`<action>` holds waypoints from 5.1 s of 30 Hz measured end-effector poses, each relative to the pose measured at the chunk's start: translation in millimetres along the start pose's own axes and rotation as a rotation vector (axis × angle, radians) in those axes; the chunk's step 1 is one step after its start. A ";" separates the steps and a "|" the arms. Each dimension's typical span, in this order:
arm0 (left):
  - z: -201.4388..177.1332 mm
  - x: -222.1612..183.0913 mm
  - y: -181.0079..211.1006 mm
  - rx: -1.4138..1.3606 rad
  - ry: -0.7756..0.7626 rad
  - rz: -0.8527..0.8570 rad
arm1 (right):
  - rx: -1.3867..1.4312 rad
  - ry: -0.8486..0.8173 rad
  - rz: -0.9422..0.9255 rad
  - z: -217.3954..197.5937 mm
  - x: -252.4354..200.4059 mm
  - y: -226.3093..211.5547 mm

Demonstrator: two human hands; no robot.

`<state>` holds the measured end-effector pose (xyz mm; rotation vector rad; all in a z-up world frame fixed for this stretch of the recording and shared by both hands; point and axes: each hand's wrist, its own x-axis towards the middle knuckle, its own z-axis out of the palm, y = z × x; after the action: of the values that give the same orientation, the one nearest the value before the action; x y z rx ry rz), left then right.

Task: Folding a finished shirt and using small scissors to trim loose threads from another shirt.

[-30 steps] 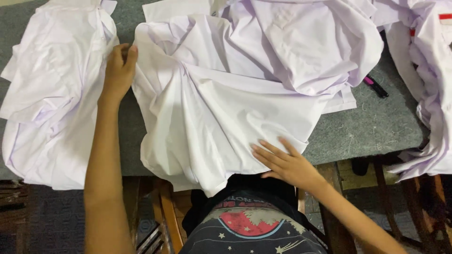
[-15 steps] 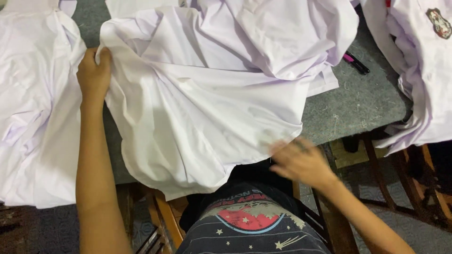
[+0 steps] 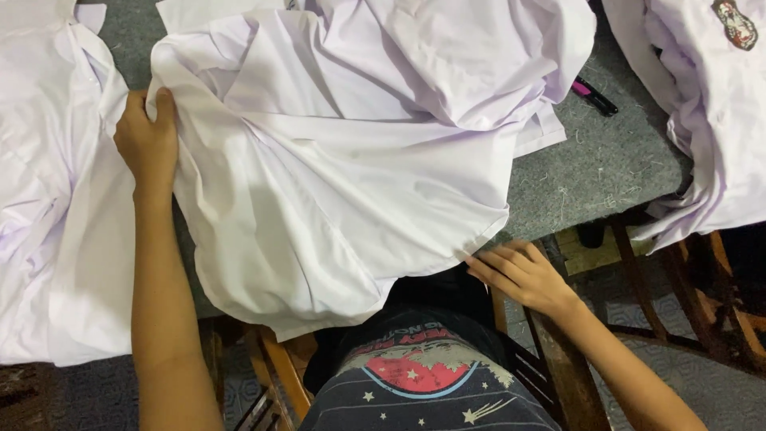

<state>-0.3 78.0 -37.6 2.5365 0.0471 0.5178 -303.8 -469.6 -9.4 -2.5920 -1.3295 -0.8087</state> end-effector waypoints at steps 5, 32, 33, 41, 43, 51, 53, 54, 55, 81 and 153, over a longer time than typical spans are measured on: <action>-0.4 0.5 1.8 0.007 -0.015 -0.046 | -0.133 -0.109 0.064 18.5 20.0 -10.3; 46.2 -196.9 269.3 -0.450 -0.510 1.093 | -0.365 -0.032 0.909 35.3 -23.5 187.6; 55.6 -203.5 269.8 -0.453 -0.511 1.093 | -0.367 -0.034 0.909 37.7 -24.1 189.4; 72.2 -207.0 280.1 -0.296 -0.582 1.208 | -0.371 0.046 0.814 46.7 -38.7 197.0; 73.8 -208.5 278.6 -0.291 -0.603 1.208 | -0.345 0.048 0.820 39.8 -34.2 182.2; 50.9 -209.0 282.4 -0.135 -0.587 1.251 | -0.201 0.139 0.908 10.8 -9.1 119.5; 45.3 -209.2 284.3 -0.090 -0.599 1.233 | -0.104 0.194 0.939 3.6 -7.4 103.6; 42.4 -208.9 287.0 -0.092 -0.600 1.236 | -0.106 0.194 0.942 -0.6 -4.6 97.9; 39.0 -209.4 289.3 -0.078 -0.593 1.239 | -0.054 0.240 0.931 -4.6 -2.0 91.7; 55.9 -186.5 288.4 -0.082 -0.505 1.335 | 0.599 -0.141 0.667 -38.4 25.6 1.1; 127.6 -181.5 401.5 -0.229 -0.159 1.272 | 0.444 0.174 0.889 -43.2 9.2 82.2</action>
<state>-149.6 -353.3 8.1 2.0779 -1.6308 0.6873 -252.6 -527.5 43.0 -2.2970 -0.1824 -0.4756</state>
